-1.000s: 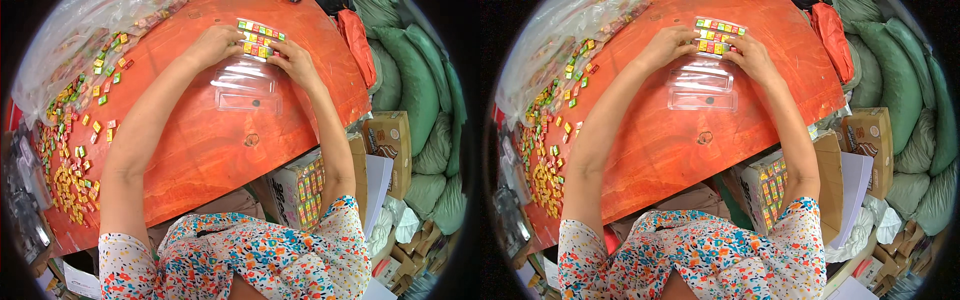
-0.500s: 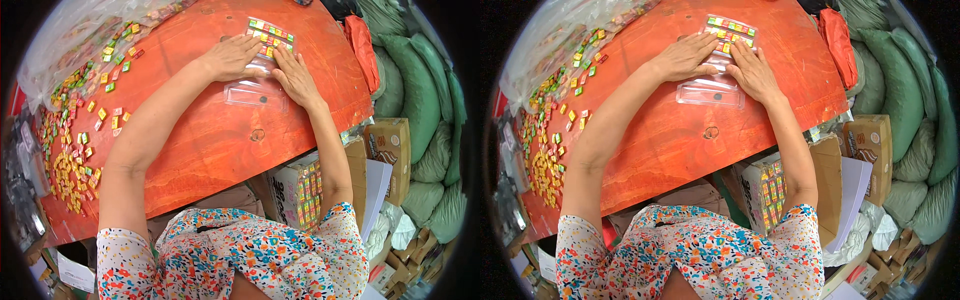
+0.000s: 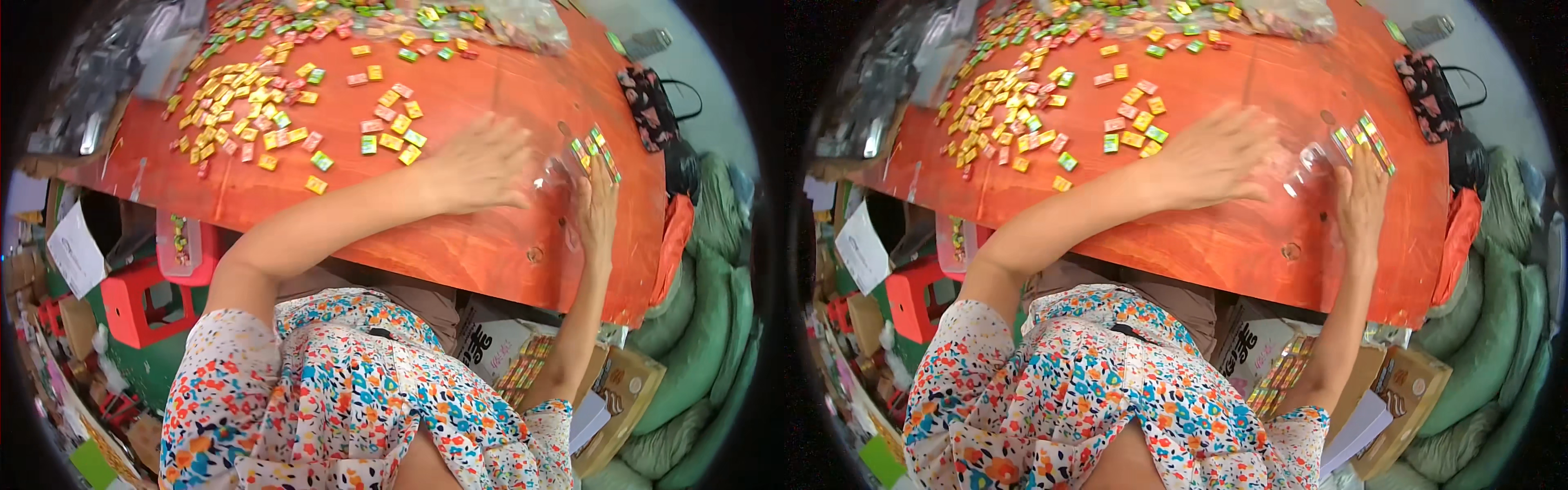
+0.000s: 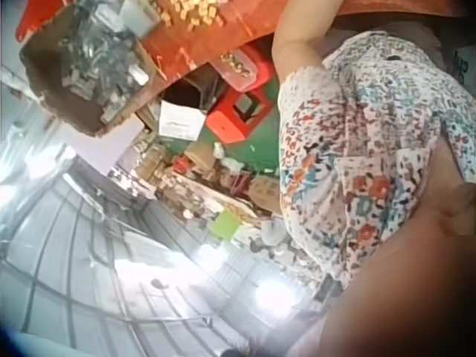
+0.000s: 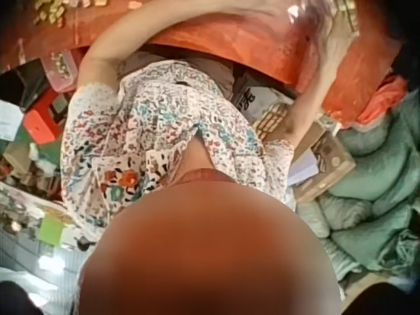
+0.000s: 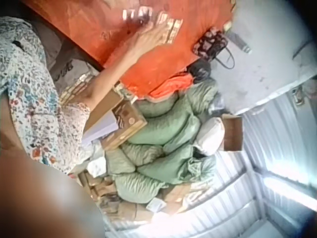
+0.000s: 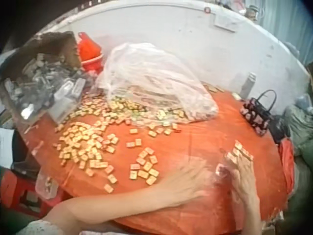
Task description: Arranging small colored tags into rows on a plastic sheet and packing them into a box.
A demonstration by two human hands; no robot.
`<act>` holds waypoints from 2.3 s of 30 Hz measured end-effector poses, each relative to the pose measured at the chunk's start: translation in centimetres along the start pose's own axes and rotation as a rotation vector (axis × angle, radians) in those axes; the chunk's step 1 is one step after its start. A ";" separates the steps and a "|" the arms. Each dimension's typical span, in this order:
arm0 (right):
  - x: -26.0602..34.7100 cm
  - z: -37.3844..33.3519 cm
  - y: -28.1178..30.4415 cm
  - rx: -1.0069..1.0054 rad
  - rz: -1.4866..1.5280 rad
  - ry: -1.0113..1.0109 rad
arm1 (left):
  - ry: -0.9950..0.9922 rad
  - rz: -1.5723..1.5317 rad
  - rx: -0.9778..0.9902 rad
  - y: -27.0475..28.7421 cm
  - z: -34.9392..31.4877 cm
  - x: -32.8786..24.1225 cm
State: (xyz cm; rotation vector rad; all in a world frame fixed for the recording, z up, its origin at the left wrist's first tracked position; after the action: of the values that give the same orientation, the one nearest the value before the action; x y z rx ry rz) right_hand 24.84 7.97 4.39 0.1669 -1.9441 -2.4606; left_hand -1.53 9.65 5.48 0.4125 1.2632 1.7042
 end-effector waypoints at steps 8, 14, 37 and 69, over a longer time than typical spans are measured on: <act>22.4 6.1 1.9 -0.050 0.744 0.509 | 0.558 0.361 0.025 8.0 -16.8 6.6; 35.2 11.1 2.0 -0.122 0.731 0.651 | 0.693 0.479 -0.040 10.3 -21.4 9.5; 23.4 3.5 2.5 -0.219 0.550 0.334 | 0.536 0.181 -0.072 3.6 -15.5 3.4; 23.9 1.3 2.1 -0.036 0.335 0.511 | 0.415 -0.221 0.008 7.4 -15.8 7.8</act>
State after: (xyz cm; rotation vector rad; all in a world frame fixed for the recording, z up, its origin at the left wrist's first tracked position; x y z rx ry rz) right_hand 0.87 7.19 4.77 0.3888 -1.5642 -1.9899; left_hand -20.39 7.08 3.51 -0.0853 1.5472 1.6425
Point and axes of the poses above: each hand's wrist, its own z-axis towards the middle knuckle, its own y-axis out of the back of the hand, x = y × z, the point moved 4 cm from there along z, towards the middle knuckle, and after that the axes turned 1 degree about -z, right-handed, at the moved point
